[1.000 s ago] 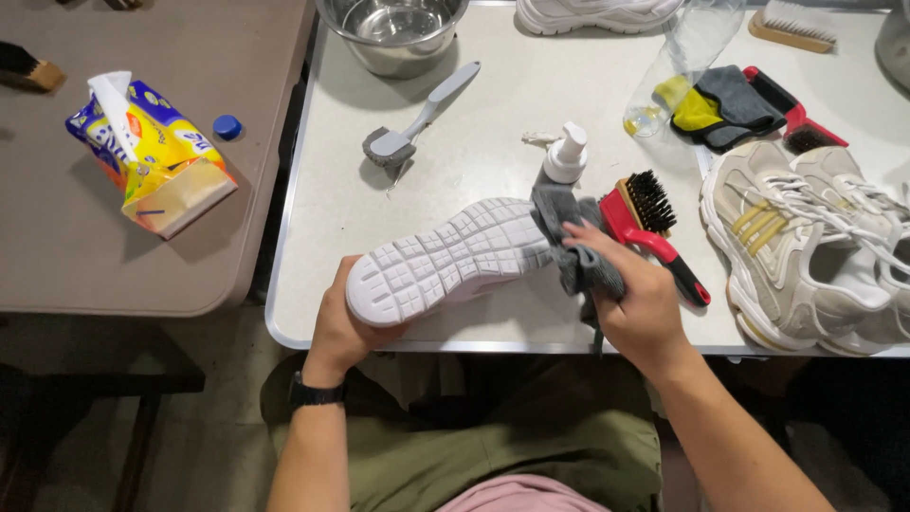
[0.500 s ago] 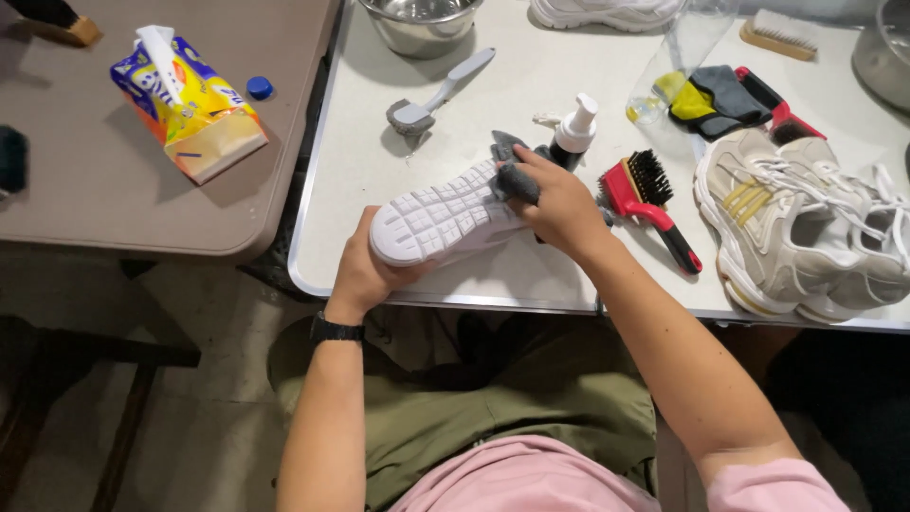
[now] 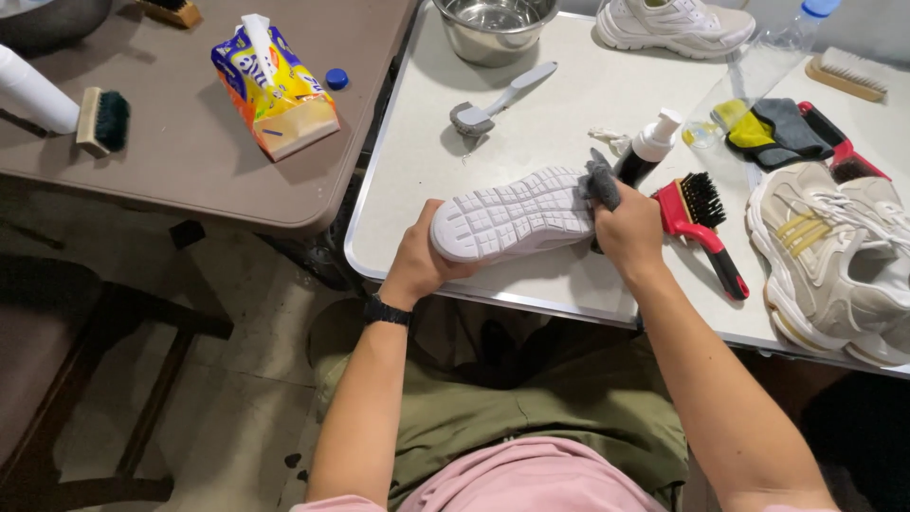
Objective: The person cleans the sole of a white sneaker using a small brush and a cleaning solution. They then wipe the sole with a gray cloth and use a cotton swab to clean the grooves of the sole.
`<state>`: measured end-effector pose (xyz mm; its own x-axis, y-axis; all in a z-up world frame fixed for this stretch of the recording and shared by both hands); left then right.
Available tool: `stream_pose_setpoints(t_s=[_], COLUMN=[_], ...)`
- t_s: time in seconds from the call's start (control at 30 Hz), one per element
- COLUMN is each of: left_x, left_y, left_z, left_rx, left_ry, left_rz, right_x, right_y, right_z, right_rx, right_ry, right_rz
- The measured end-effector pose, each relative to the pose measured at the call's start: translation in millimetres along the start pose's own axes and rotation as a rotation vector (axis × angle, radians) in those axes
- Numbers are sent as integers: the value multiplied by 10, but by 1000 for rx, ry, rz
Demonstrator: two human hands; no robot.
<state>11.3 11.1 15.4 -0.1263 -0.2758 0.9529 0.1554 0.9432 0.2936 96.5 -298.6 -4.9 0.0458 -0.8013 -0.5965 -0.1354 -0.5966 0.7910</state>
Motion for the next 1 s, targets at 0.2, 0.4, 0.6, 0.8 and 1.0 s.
stream_pose_setpoints(t_s=[0.2,0.4,0.6,0.8,1.0], left_x=[-27,-83,-281,-158,-55], left_y=[-24,-25,-59,-25,-13], left_z=[-19,-10,-73,-54,11], left_rx=[7,27,20,24,47], left_ry=[33,129,51,70,77], left_rz=[-11,-73,-70,-114,-70], right_x=[-922,-1511,-1450,-1640,-807], right_y=[-223,-471,-571,-462,-273], right_z=[308,647,788,946,255], right_rx=[9,87,68,-68,58], right_ry=[362,617,940,1229,933], right_rz=[101,-2,-56,-150,42])
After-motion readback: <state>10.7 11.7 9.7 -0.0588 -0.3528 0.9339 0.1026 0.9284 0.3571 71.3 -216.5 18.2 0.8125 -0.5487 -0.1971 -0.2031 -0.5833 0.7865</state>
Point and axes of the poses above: each hand's wrist, its own z-axis away from the middle knuckle, its own y-axis out of the back of the hand, x = y × z, the point moved 3 cm from there along -z, towards the middle knuckle, and after that the axes turned 8 degrees about -x, right-handed, at the moved point
